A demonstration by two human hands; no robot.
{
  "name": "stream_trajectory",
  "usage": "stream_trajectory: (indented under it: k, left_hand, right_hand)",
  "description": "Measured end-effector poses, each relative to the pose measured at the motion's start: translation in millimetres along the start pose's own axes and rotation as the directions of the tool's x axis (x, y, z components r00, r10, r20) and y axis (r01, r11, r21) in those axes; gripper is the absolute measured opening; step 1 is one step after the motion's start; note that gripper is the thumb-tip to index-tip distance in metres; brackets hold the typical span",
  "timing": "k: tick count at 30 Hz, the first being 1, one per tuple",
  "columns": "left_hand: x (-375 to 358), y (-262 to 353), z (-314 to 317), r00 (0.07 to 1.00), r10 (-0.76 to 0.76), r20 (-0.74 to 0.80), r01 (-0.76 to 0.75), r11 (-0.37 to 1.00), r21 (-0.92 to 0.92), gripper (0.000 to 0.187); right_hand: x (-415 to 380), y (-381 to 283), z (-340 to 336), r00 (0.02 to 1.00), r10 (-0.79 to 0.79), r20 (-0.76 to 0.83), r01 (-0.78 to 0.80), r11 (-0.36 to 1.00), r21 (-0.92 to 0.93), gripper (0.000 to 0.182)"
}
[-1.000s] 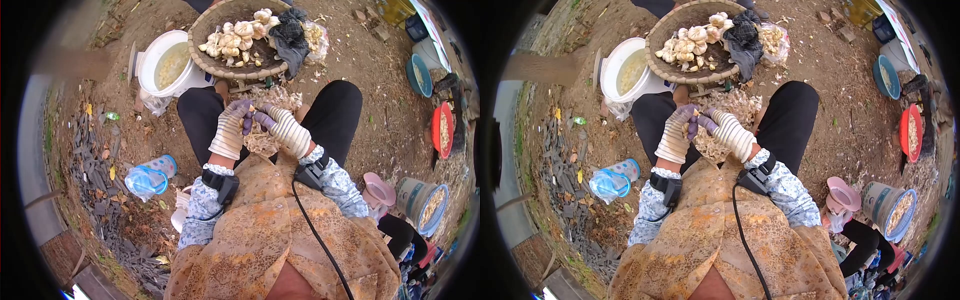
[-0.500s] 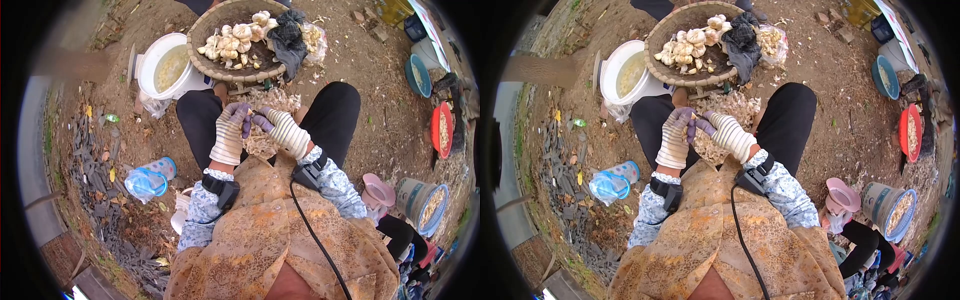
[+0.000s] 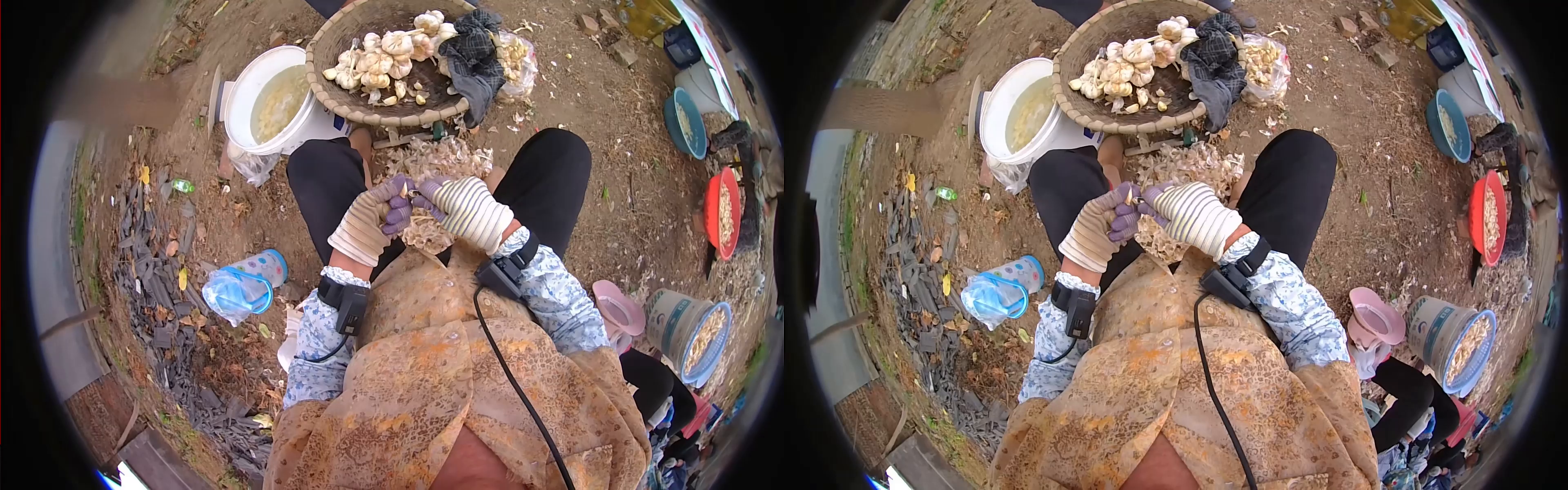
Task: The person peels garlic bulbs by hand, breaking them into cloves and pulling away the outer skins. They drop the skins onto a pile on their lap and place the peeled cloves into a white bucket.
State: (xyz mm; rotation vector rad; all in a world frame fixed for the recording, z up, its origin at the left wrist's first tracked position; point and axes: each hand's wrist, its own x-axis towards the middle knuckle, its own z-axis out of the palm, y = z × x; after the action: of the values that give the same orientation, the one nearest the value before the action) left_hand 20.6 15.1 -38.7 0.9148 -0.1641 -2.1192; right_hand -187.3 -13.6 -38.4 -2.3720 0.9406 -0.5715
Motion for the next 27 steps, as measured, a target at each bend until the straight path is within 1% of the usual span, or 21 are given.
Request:
stream_trajectory:
  k: [1, 2, 3, 4, 5, 6, 7, 8, 9, 11, 12, 14, 15, 17, 18, 20, 21, 23, 24, 25, 27]
  left_hand:
    - [-1, -1, 1, 1.0, 0.02, 0.007, -0.019, 0.999, -0.038, 0.022]
    - [-3, 0, 2, 0.999, 0.04, 0.014, -0.038, 0.996, -0.075, 0.024]
    - [-3, 0, 6, 0.999, 0.039, 0.013, -0.038, 0.996, -0.075, 0.024]
    - [-4, 0, 12, 0.994, 0.104, -0.024, -0.103, 0.993, 0.051, 0.026]
    - [-4, -1, 16, 0.984, 0.173, -0.053, -0.161, 0.971, 0.179, 0.028]
    - [-4, 0, 16, 0.984, 0.173, -0.053, -0.161, 0.971, 0.178, 0.028]
    - [-3, 0, 17, 0.977, 0.205, -0.054, -0.187, 0.953, 0.237, 0.028]
    - [-2, 0, 18, 0.97, 0.237, -0.053, -0.212, 0.932, 0.296, 0.028]
    - [-2, 1, 20, 0.97, 0.237, -0.052, -0.212, 0.931, 0.296, 0.028]
    - [-6, 4, 27, 0.971, 0.229, -0.075, -0.179, 0.895, 0.408, 0.027]
    - [-5, 4, 28, 0.971, 0.228, -0.074, -0.179, 0.895, 0.409, 0.027]
    - [-6, 2, 28, 0.949, 0.311, -0.04, -0.207, 0.719, 0.664, 0.032]
    - [-7, 1, 27, 0.949, 0.313, -0.041, -0.208, 0.719, 0.664, 0.032]
    - [-8, 2, 25, 0.954, 0.298, -0.035, -0.229, 0.798, 0.557, 0.036]
    - [-8, 3, 24, 0.953, 0.3, -0.035, -0.23, 0.796, 0.56, 0.036]
    - [-9, 4, 21, 0.937, 0.343, -0.07, -0.309, 0.904, 0.297, 0.039]
    - [-10, 7, 18, 0.936, 0.345, -0.071, -0.31, 0.903, 0.297, 0.039]
    - [-11, 15, 12, 0.931, 0.364, -0.031, -0.338, 0.888, 0.311, 0.031]
    - [-15, 17, 17, 0.933, 0.36, -0.012, -0.332, 0.873, 0.357, 0.03]
    - [-15, 18, 18, 0.934, 0.358, -0.011, -0.33, 0.873, 0.358, 0.03]
    - [-14, 18, 21, 0.92, 0.386, -0.065, -0.27, 0.745, 0.61, 0.026]
  right_hand:
    - [0, 0, 0, 1.0, 0.001, 0.002, -0.001, 1.0, 0.0, 0.016]
    - [0, -2, 0, 0.997, 0.07, -0.022, -0.066, 0.985, 0.157, 0.019]
    - [0, -3, 0, 0.989, 0.141, -0.035, -0.123, 0.943, 0.311, 0.022]
    - [-1, -3, 0, 0.981, 0.187, -0.049, -0.155, 0.915, 0.373, 0.023]
    - [-1, -4, 3, 0.981, 0.185, -0.049, -0.154, 0.915, 0.373, 0.023]
    - [-1, -4, 6, 0.975, 0.21, -0.072, -0.156, 0.878, 0.452, 0.024]
    - [-2, -4, 8, 0.967, 0.237, -0.093, -0.155, 0.836, 0.526, 0.025]
    - [-2, -3, 8, 0.966, 0.243, -0.086, -0.161, 0.829, 0.535, 0.024]
    - [-3, -4, 9, 0.966, 0.243, -0.087, -0.161, 0.83, 0.535, 0.024]
    - [-2, -5, 10, 0.954, 0.294, -0.062, -0.195, 0.763, 0.616, 0.025]
    - [-2, -5, 9, 0.953, 0.295, -0.065, -0.195, 0.763, 0.616, 0.025]
    - [-2, -5, 7, 0.936, 0.352, -0.007, -0.276, 0.744, 0.608, 0.026]
    - [-2, -6, 7, 0.936, 0.351, -0.006, -0.275, 0.745, 0.608, 0.026]
    - [-2, -5, 7, 0.931, 0.345, 0.119, -0.319, 0.611, 0.725, 0.027]
    - [-3, -5, 3, 0.932, 0.343, 0.117, -0.315, 0.611, 0.726, 0.027]
    - [-8, -5, -7, 0.905, 0.324, 0.274, -0.381, 0.338, 0.861, 0.029]
    - [-10, -4, -8, 0.906, 0.323, 0.273, -0.38, 0.338, 0.861, 0.029]
    - [-12, -1, -11, 0.874, 0.367, 0.318, -0.451, 0.371, 0.811, 0.032]
    - [-11, -2, -15, 0.858, 0.38, 0.345, -0.48, 0.358, 0.801, 0.034]
    - [-9, -3, -15, 0.858, 0.382, 0.344, -0.48, 0.357, 0.802, 0.034]
    - [-6, -4, -15, 0.839, 0.426, 0.338, -0.505, 0.381, 0.774, 0.035]
